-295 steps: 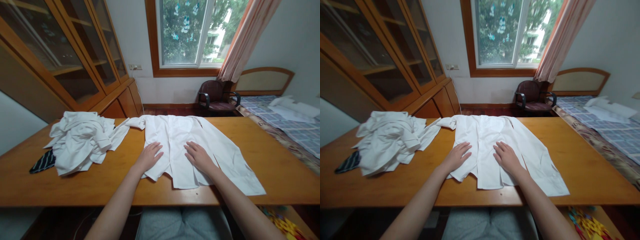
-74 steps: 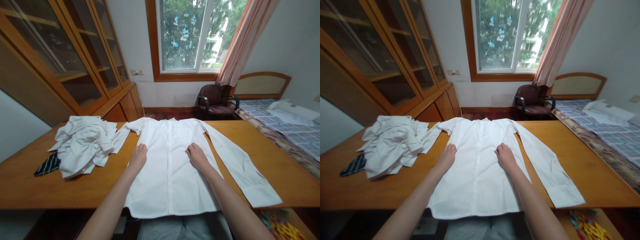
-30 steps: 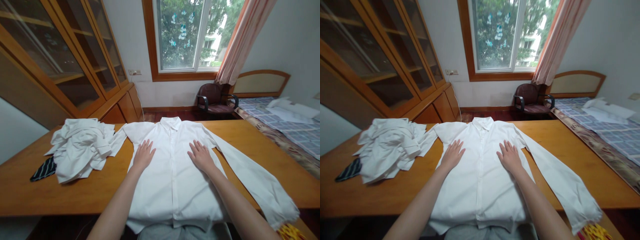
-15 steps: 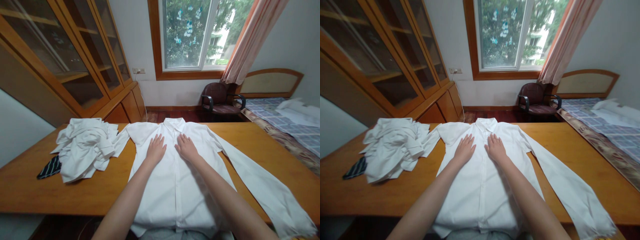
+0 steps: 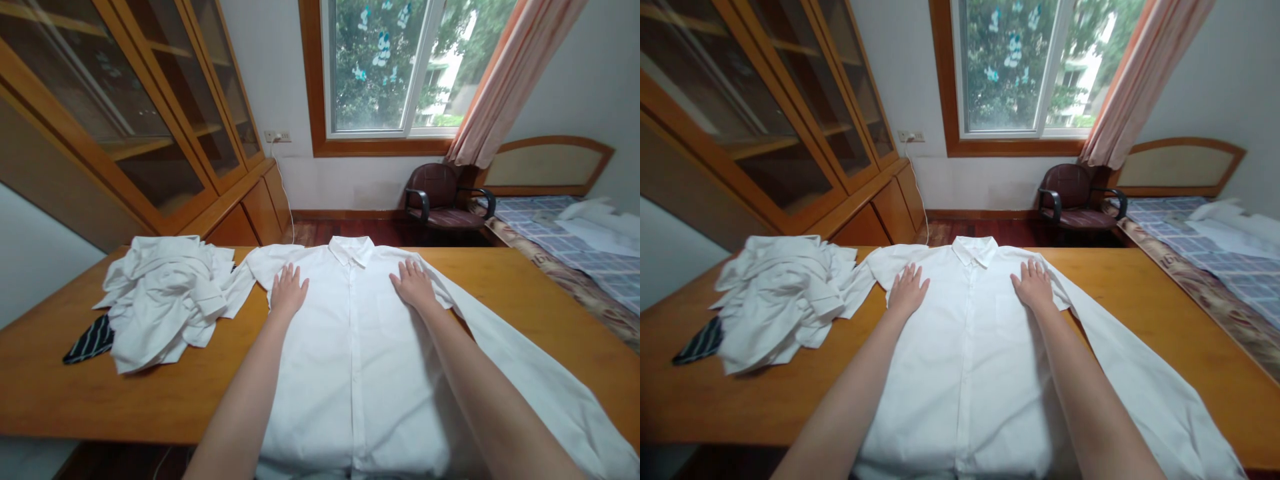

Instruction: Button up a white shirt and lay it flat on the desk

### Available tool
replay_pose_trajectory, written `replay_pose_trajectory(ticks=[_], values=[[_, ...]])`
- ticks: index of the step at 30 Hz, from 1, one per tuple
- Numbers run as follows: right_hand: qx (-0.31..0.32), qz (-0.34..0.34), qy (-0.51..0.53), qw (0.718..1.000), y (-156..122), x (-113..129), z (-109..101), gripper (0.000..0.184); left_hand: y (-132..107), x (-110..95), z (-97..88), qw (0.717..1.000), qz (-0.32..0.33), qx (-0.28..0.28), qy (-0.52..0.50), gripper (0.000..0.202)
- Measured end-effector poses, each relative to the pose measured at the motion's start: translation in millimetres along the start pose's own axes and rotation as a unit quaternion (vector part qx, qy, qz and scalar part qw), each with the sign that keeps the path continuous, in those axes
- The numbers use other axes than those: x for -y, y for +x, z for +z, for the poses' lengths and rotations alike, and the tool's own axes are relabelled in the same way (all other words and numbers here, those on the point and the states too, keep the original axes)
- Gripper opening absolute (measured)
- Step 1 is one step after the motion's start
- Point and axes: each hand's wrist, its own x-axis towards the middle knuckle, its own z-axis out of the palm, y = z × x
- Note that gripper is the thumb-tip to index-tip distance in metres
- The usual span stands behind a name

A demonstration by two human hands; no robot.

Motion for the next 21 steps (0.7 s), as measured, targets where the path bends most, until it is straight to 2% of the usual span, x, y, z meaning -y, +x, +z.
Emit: replay_pose_trajectory(ticks=[3, 9, 14, 21], values=[[-0.016, -0.005, -0.011, 1.000, -9.1, -4.0, 3.8, 0.070, -6.1, 4.0, 1.5, 1.000, -0.007, -0.004, 0.008, 0.062], [-0.059, -0.022, -0.022, 0.998, -37.7, 5.8, 5.2, 0.064, -29.4, 12.4, 4.7, 1.000, -0.001, -0.020, 0.020, 0.062], [-0.070, -0.029, -0.027, 0.997, -52.9, 9.9, 1.5, 0.061, -47.5, 19.4, 2.3, 0.999, -0.001, -0.025, 0.029, 0.062], [-0.071, -0.034, -0.033, 0.996, -75.8, 7.4, -0.5, 0.060, -71.5, 16.6, -4.9, 0.999, 0.000, -0.027, 0.039, 0.060]])
